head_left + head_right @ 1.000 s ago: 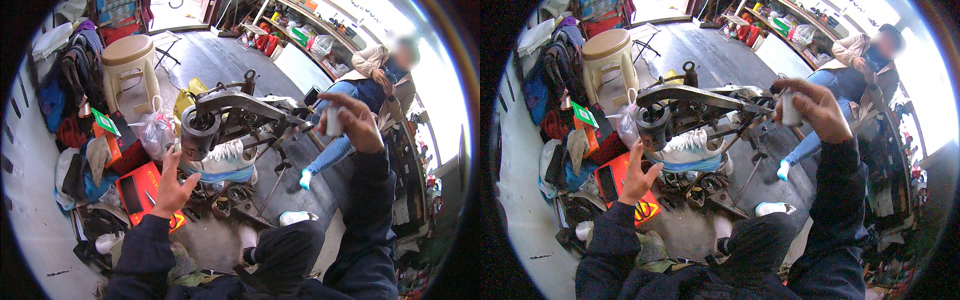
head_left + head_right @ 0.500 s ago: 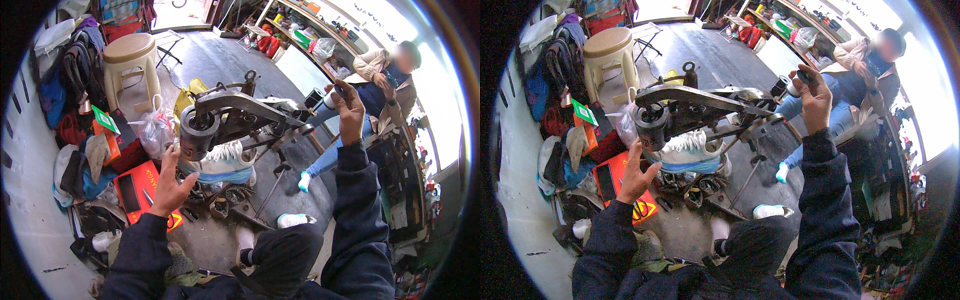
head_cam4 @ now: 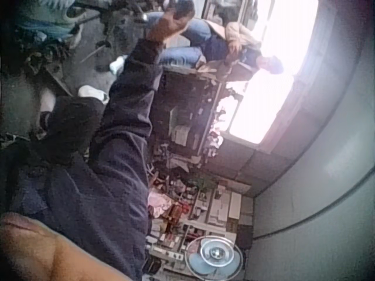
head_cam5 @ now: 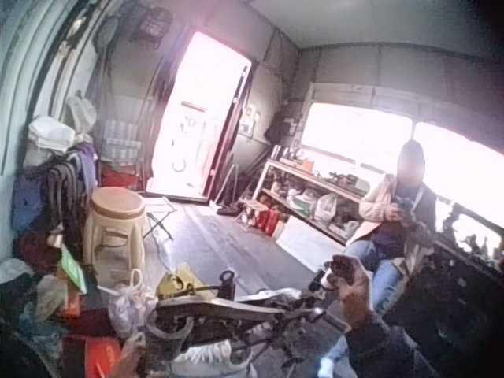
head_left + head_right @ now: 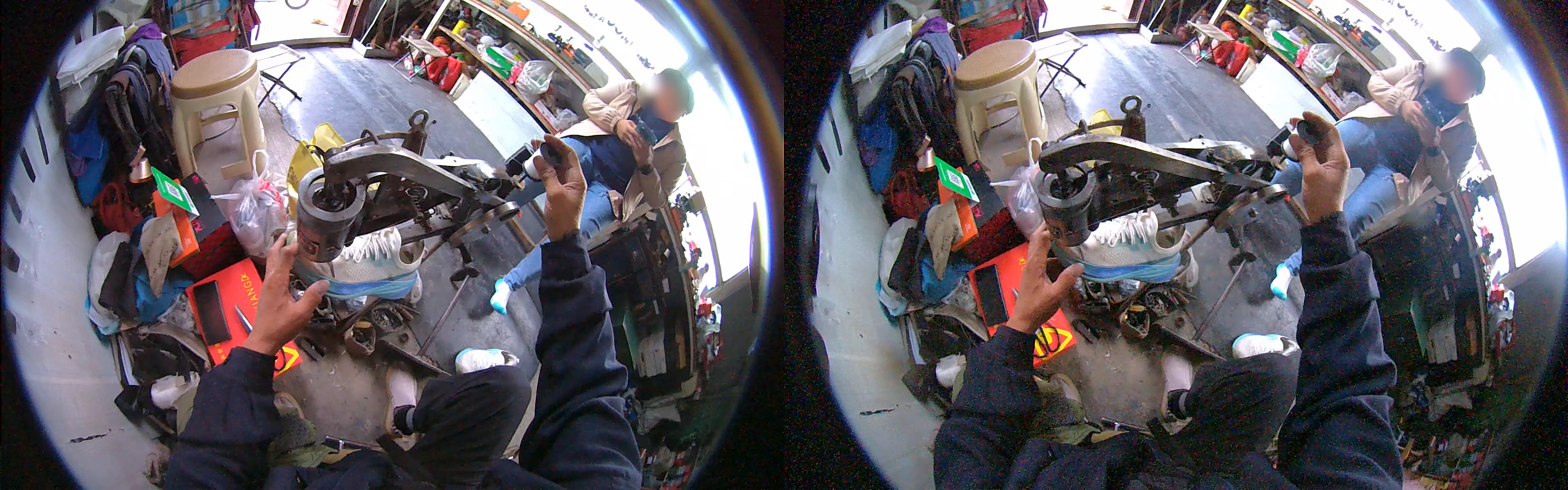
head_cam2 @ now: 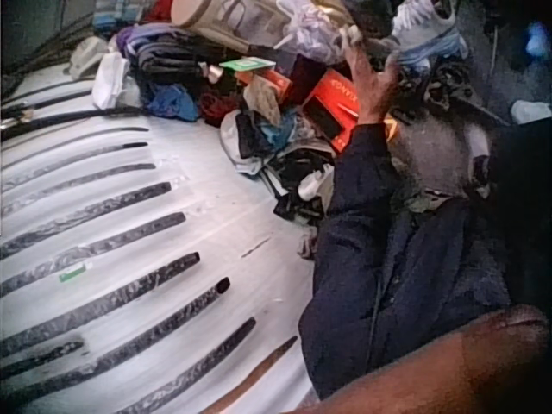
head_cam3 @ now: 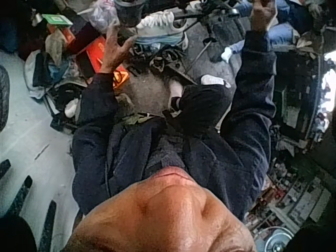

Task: The person operates a manual sewing machine to stitch a white and blue sneaker. They guide the shoe under the needle, pull the thread, and adjust the shoe's position repeatedly to continue stitching along the sole.

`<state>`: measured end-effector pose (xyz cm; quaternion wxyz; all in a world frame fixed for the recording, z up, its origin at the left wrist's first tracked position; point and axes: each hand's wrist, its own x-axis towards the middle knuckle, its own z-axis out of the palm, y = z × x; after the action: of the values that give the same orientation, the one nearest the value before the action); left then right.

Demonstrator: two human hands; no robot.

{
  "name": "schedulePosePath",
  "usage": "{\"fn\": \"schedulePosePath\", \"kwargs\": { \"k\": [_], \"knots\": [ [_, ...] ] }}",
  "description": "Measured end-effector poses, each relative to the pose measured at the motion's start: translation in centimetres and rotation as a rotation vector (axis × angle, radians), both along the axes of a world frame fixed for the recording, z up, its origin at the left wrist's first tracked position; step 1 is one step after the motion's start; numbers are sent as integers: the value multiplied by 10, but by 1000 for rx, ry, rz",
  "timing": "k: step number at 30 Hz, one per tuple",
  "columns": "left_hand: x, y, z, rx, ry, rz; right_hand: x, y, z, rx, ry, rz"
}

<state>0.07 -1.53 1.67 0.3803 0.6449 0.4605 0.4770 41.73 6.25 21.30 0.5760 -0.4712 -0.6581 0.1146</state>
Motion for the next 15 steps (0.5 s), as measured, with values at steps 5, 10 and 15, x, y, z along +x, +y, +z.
{"fn": "schedulePosePath", "kwargs": {
  "k": [5,10,15],
  "knots": [
    [-2,0,-2,136,130,29,4,-5,-7,12,-169,-156],
    [-2,1,0,81,61,-6,4,-13,-11,-6,-362,-320],
    [-2,-1,3,76,70,6,-4,-21,-12,89,-480,-367]
  ]
}}
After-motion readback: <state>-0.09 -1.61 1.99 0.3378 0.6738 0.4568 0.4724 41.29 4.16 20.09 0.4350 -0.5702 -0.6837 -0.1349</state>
